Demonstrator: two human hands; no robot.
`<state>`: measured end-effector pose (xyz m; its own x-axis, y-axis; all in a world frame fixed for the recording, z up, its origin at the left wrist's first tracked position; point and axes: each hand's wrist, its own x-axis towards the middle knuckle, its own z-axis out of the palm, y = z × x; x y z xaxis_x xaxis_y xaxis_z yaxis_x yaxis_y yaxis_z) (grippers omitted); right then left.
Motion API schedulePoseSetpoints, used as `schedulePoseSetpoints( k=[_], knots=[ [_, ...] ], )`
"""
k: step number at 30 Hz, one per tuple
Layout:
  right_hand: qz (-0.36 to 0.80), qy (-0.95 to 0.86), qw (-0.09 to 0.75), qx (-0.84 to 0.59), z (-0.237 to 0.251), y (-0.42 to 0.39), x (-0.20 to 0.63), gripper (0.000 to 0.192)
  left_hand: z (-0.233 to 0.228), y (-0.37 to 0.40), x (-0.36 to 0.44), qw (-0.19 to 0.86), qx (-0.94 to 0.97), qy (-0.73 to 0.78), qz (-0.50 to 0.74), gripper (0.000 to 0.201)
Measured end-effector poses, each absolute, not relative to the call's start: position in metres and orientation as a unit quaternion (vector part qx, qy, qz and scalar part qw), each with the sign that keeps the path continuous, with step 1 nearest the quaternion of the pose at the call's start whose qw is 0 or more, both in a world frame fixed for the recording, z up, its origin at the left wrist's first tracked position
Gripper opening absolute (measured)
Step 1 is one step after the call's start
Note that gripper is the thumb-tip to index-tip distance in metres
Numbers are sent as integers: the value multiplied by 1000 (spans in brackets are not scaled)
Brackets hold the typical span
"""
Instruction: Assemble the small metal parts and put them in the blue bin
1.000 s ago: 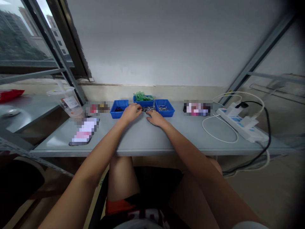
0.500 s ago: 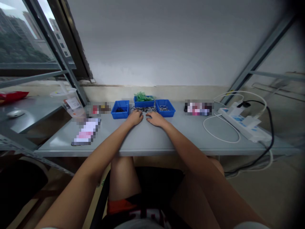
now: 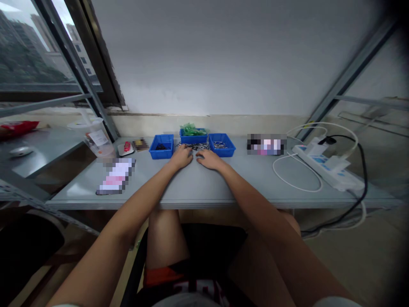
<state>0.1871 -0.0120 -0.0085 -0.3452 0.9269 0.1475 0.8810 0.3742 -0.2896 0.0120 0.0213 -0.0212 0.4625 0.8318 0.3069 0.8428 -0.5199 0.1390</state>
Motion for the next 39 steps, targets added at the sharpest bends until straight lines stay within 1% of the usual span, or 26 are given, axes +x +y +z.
schedulePoseSetpoints(
  k=[7,12,17,24,30,39],
  knots=[
    [79,-813,141,-559,-9,-12,187,36,-20,13,15,-4,-817,-548,-178,42],
    [82,-811,140,-562,-7,-13,186,36,-16,9,18,-19,-801,-579,-155,43],
    [79,-813,140,-560,-5,-15,186,35,-16,9,18,-12,-808,-571,-144,43],
    [83,-812,138,-561,-6,-14,186,35,-19,10,20,10,-797,-582,-163,48],
    [78,-816,135,-557,-5,-15,186,35,-17,12,22,-7,-801,-583,-138,45],
    [75,-813,126,-564,-5,-15,185,35,-16,8,21,-1,-800,-580,-151,43]
  ],
)
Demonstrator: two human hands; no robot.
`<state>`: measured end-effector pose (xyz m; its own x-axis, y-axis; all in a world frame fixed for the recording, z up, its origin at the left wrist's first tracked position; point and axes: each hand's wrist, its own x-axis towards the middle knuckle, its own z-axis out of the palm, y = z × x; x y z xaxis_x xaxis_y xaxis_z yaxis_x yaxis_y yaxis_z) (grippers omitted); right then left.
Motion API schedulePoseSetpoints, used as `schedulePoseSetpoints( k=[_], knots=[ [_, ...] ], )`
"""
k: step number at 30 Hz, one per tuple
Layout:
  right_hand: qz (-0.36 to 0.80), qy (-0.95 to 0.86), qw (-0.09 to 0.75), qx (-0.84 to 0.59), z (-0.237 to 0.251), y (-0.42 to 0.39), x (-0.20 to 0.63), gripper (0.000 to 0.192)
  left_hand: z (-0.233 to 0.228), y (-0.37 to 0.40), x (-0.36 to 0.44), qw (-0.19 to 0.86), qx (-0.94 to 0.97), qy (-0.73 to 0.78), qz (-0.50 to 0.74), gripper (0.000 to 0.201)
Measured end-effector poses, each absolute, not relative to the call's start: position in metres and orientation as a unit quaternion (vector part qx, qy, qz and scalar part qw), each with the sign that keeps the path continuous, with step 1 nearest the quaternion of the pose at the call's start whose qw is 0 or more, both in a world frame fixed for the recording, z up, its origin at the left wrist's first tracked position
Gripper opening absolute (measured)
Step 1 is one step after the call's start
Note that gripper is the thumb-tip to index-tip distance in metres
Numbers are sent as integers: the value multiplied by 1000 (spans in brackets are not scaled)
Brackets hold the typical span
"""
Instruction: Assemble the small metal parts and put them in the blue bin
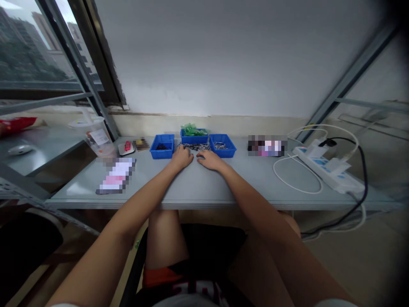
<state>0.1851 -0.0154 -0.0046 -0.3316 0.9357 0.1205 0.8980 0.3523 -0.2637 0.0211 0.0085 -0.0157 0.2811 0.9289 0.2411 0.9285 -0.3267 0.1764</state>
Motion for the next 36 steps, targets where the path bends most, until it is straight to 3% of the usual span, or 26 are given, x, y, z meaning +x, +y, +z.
schedulePoseSetpoints(
  k=[36],
  knots=[
    [75,-813,124,-564,-3,-17,184,34,-11,6,18,-36,822,554,131,42]
  ],
)
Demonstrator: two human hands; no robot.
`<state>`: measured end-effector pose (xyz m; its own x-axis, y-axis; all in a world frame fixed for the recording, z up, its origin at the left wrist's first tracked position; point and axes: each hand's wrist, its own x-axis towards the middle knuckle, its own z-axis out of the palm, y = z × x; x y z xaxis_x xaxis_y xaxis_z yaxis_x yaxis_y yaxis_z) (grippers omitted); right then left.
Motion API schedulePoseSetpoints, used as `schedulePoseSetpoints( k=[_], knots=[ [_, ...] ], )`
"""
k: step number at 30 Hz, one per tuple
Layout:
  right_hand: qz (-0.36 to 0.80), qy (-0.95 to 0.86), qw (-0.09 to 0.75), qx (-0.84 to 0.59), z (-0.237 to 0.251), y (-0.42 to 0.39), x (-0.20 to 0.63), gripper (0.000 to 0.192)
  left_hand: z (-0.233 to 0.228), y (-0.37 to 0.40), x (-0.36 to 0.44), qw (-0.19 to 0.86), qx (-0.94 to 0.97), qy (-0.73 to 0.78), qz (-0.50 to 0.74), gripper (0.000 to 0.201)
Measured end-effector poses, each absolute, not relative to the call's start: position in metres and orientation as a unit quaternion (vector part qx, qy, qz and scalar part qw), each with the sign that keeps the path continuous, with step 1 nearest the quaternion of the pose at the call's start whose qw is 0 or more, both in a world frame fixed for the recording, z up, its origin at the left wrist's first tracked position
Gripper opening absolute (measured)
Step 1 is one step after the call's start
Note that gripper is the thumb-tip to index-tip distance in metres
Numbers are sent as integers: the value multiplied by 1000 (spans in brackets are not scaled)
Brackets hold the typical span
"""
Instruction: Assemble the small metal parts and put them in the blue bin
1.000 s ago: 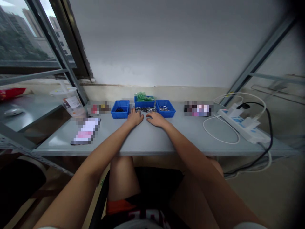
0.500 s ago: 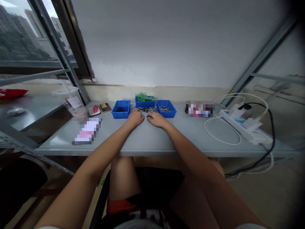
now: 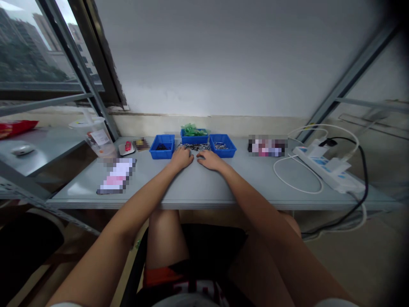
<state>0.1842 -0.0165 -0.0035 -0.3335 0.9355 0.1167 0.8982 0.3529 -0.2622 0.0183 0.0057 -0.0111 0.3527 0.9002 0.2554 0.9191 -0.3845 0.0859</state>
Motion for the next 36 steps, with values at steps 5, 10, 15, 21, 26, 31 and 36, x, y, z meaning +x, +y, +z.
schedulePoseSetpoints(
  k=[5,10,15,21,26,31,36],
  knots=[
    [77,-816,129,-559,-4,-17,185,34,-10,7,17,36,-825,-551,-123,43],
    [80,-816,128,-558,-4,-16,185,34,-11,8,16,40,-823,-549,-136,41],
    [79,-814,127,-561,-3,-17,184,34,-12,10,17,46,-821,-555,-125,43],
    [77,-815,121,-561,-2,-17,184,34,-9,7,17,46,-825,-550,-123,45],
    [82,-816,130,-557,-4,-16,186,34,-3,1,17,51,-817,-561,-125,41],
    [87,-815,135,-557,-5,-15,186,33,2,-2,17,34,-815,-563,-129,36],
    [91,-817,139,-552,-5,-15,186,33,1,-2,17,22,-813,-565,-140,29]
  ],
)
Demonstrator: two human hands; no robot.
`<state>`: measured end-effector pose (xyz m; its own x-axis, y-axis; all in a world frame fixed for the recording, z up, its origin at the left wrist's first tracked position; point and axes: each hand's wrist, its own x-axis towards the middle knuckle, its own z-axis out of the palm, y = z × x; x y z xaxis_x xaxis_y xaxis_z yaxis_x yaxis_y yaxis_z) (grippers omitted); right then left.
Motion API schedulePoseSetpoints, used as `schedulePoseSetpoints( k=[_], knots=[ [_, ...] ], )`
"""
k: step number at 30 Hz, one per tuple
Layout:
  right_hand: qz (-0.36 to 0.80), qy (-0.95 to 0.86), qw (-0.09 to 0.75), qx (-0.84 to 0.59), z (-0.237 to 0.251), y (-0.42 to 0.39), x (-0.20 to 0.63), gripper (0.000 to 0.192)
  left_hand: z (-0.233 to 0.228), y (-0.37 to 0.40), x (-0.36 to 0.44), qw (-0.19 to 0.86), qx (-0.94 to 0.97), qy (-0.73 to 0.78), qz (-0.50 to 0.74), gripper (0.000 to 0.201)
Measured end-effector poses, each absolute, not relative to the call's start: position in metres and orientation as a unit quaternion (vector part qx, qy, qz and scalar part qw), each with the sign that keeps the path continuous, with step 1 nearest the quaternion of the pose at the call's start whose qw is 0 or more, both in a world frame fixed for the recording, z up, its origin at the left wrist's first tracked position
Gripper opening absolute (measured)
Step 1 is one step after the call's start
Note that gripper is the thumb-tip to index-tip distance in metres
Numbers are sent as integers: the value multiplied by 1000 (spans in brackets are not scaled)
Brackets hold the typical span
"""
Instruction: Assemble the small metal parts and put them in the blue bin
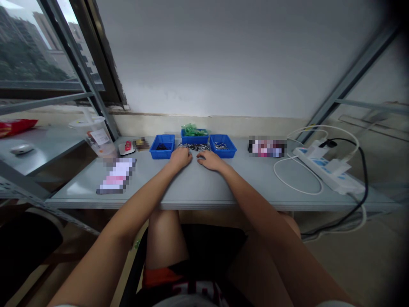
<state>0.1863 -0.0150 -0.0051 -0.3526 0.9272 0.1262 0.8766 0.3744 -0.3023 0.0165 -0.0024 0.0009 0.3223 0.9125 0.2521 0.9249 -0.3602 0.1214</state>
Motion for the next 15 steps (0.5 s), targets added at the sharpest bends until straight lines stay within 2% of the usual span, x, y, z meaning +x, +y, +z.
schedulePoseSetpoints(
  k=[9,12,15],
  knots=[
    [102,-815,151,-550,-6,-14,187,31,-7,3,14,26,-803,-575,-158,39],
    [125,-803,182,-554,-7,-14,188,34,-4,1,14,22,-804,-562,-192,34],
    [138,-774,243,-569,-7,-14,189,46,-2,3,14,5,-815,-517,-260,25]
  ],
)
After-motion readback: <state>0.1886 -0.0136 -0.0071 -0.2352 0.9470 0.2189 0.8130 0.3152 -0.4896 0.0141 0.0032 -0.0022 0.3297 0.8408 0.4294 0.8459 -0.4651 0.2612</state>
